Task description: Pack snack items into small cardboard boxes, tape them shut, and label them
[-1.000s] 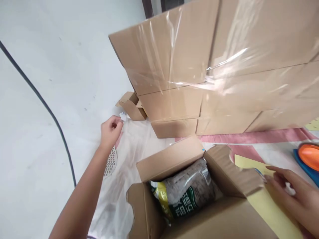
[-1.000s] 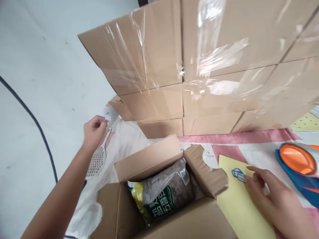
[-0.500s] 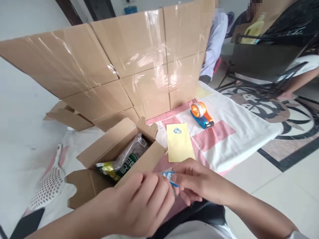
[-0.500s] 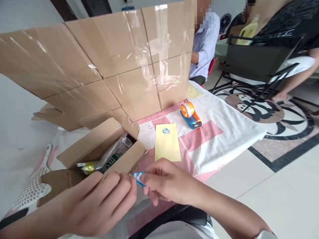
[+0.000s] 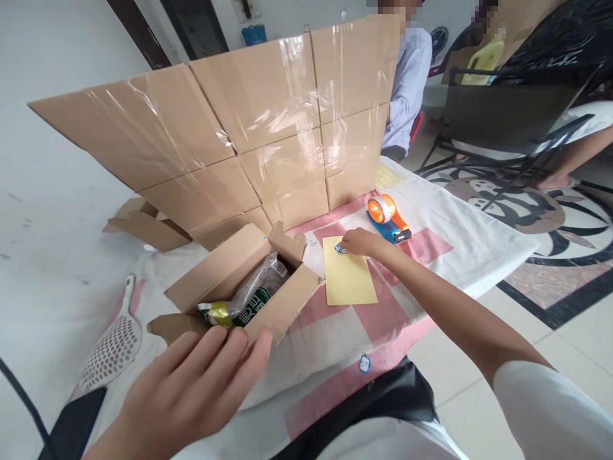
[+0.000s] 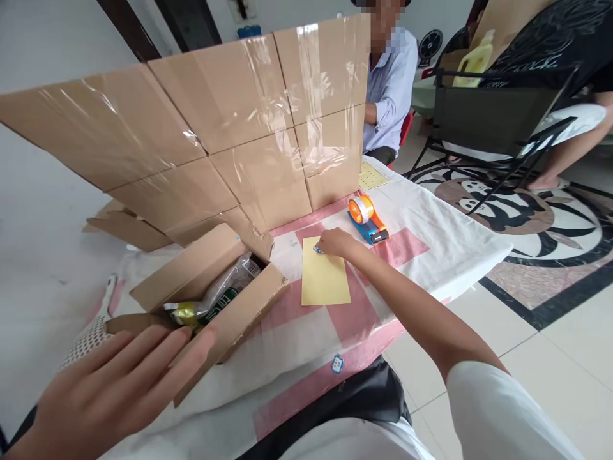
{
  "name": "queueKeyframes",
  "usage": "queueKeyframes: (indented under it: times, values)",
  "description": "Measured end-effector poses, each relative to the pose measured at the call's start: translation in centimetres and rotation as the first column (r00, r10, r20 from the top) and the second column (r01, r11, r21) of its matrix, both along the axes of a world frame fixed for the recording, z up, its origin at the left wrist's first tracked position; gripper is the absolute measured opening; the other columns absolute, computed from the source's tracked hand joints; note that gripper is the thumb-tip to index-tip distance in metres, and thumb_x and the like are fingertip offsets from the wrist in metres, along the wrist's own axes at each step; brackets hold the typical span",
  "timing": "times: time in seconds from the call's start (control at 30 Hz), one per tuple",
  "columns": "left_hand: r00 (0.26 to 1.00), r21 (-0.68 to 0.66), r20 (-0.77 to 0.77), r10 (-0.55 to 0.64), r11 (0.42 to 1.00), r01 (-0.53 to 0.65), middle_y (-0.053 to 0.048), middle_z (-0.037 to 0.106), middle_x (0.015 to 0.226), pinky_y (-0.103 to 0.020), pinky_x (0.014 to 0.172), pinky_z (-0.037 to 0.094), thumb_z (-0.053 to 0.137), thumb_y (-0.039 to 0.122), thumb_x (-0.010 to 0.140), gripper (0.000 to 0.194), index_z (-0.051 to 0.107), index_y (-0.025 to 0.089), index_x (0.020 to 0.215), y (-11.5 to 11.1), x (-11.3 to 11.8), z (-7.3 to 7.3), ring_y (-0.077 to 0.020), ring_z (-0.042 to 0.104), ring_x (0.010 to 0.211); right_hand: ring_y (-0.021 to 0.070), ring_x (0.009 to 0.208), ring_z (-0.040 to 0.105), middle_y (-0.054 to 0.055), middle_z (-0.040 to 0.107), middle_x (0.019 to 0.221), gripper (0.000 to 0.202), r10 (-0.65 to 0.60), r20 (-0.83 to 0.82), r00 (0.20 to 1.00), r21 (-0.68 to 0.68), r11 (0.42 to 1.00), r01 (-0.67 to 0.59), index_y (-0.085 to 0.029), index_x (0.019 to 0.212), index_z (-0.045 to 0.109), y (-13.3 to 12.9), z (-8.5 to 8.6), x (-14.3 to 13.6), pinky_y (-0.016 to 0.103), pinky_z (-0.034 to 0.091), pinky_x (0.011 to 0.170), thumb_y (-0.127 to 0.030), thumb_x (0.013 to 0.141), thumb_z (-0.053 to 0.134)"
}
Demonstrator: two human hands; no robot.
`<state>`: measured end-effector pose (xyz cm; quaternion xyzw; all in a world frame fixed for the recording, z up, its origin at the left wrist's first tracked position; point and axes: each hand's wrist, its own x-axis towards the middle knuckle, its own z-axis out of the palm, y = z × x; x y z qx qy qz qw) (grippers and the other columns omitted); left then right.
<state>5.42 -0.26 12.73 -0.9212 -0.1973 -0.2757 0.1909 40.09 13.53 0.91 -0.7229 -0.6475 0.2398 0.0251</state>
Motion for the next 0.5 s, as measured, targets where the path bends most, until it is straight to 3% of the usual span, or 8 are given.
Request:
queueKeyframes:
  times: [0.1, 0.27, 0.37, 0.5]
  values:
    - [0.961, 0.283, -0.272, -0.037, 0.952, 0.117, 0.0, 0.072, 0.077, -0.036, 0.058, 0.048, 0.065, 0.018, 0.086, 0.025, 0.076, 0.032, 0.104, 0.0, -2.4, -0.7, -0.0196, 0.064, 0.065, 0.0267, 0.118, 0.065, 0.012, 0.071, 0.121, 0.033, -0.02, 0.102, 0.995, -0.048, 0.999, 0.025, -0.016, 0.11, 0.071, 1.1, -0.8, -0.7, 0.048, 0.049, 0.105, -0.046, 0.096, 0.069]
    - [0.945, 0.307, -0.326, 0.041, 0.95, 0.065, -0.001, 0.074, 0.081, -0.038, 0.063, 0.049, 0.059, 0.013, 0.085, 0.031, 0.076, 0.031, 0.105, 0.1, -5.8, -2.1, -0.0213, 0.066, 0.07, 0.0396, 0.114, 0.067, 0.023, 0.072, 0.118, 0.054, -0.092, 0.163, 0.982, -0.038, 0.994, 0.099, -0.012, 0.109, 0.074, 2.2, -1.7, 0.8, 0.044, 0.051, 0.09, -0.059, 0.083, 0.076]
    - [0.957, 0.307, -0.277, 0.085, 0.952, 0.005, 0.0, 0.073, 0.078, -0.039, 0.063, 0.046, 0.067, 0.015, 0.085, 0.021, 0.074, 0.026, 0.1, 0.6, -6.7, -3.0, -0.0206, 0.065, 0.068, 0.0333, 0.101, 0.069, 0.018, 0.074, 0.107, 0.049, -0.107, 0.133, 0.985, -0.027, 0.993, 0.112, -0.014, 0.098, 0.075, 2.5, -2.5, 2.0, 0.036, 0.049, 0.079, -0.061, 0.085, 0.072]
    - [0.969, 0.329, -0.135, 0.208, 0.932, -0.155, 0.003, 0.063, 0.065, -0.036, 0.058, 0.041, 0.083, 0.025, 0.079, 0.018, 0.07, 0.024, 0.091, 1.4, -7.7, -4.2, -0.0168, 0.055, 0.057, 0.0208, 0.082, 0.065, 0.009, 0.071, 0.088, 0.032, -0.121, 0.082, 0.989, 0.025, 0.993, 0.119, -0.015, 0.09, 0.071, 2.1, -3.4, 2.8, 0.031, 0.045, 0.071, -0.046, 0.096, 0.061]
